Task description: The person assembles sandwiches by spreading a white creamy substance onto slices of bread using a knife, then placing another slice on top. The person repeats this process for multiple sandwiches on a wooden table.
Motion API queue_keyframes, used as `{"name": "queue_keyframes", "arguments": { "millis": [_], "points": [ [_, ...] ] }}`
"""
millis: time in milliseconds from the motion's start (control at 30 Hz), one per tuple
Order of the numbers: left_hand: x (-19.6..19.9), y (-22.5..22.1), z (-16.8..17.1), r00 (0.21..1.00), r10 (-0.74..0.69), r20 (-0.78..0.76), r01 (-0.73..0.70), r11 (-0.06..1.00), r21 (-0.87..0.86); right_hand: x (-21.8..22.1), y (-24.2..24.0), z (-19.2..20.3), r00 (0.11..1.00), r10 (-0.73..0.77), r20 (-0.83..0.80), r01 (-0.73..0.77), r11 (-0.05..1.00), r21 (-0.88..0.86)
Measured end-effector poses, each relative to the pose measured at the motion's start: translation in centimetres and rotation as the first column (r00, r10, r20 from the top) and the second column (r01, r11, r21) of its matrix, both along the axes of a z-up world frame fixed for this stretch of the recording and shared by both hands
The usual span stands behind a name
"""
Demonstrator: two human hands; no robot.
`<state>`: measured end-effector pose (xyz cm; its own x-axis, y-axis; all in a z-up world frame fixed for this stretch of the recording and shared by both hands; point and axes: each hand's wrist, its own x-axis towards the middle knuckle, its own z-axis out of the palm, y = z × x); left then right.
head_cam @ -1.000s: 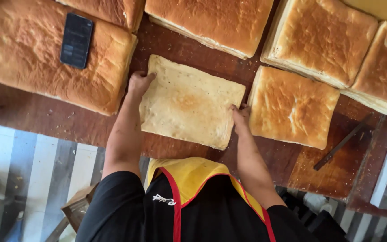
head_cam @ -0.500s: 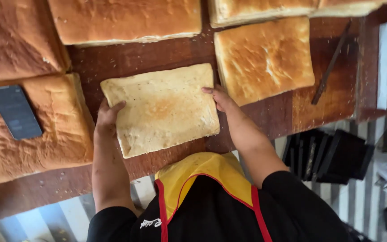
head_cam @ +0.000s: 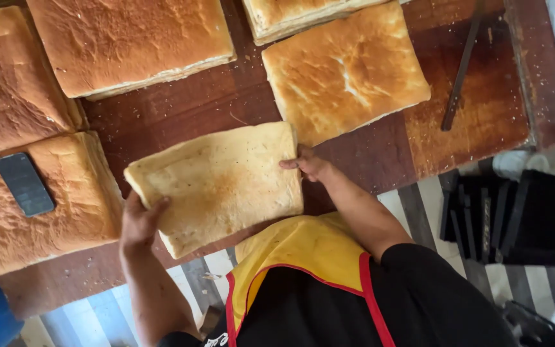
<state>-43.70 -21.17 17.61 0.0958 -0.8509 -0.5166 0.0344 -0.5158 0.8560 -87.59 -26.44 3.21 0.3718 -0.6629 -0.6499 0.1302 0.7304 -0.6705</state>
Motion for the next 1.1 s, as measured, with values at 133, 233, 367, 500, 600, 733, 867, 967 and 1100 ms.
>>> {"name": "queue_keyframes", "arguments": {
  "millis": [133,233,367,500,600,733,867,967,1100],
  "points": [
    [-5.9,-2.4,7.2,0.996,0.078,-0.034,-0.084,0.967,-0.242,-8.2,-5.7,5.0,1.000,0.017,0.019,-0.013,0.980,-0.197],
    [-13.6,-6.6,14.5,0.989,0.058,-0.133,-0.107,0.913,-0.395,-14.5,-12.8,15.3,0.988,-0.007,-0.152,-0.044,0.944,-0.328],
    [-20.3,-13.5,17.4,0.964,-0.160,-0.211,-0.009,0.777,-0.629,-25.0,-21.0,21.9,0.994,-0.021,-0.110,-0.073,0.622,-0.779],
    [-25.3,-15.4,14.0,0.968,-0.167,-0.187,-0.002,0.741,-0.671,-32.9,-19.1,22.8,0.972,-0.122,-0.199,-0.154,0.307,-0.939],
    [-28.8,-14.9,7.3,0.981,-0.190,0.043,0.166,0.705,-0.690,-37.4,-16.9,16.8,0.981,-0.021,0.193,0.173,0.545,-0.820],
    [-34.9,-11.1,-4.2,0.931,-0.013,0.365,0.171,0.899,-0.403,-41.0,-12.2,4.1,0.962,-0.273,-0.020,0.197,0.743,-0.640],
    [-37.5,-8.3,-10.3,0.983,0.181,0.023,-0.181,0.983,0.004,-44.9,-8.6,-4.4,0.842,-0.396,0.366,0.509,0.808,-0.296],
    [-36.2,-6.8,-15.6,0.883,0.427,-0.195,-0.433,0.901,0.011,-43.2,-10.7,2.4,0.797,-0.347,0.495,0.478,0.863,-0.165],
    [-36.4,-10.6,-14.4,0.849,0.498,-0.175,-0.508,0.861,-0.015,-40.8,-14.0,3.4,0.854,-0.520,0.022,0.521,0.854,-0.013]
  ]
}}
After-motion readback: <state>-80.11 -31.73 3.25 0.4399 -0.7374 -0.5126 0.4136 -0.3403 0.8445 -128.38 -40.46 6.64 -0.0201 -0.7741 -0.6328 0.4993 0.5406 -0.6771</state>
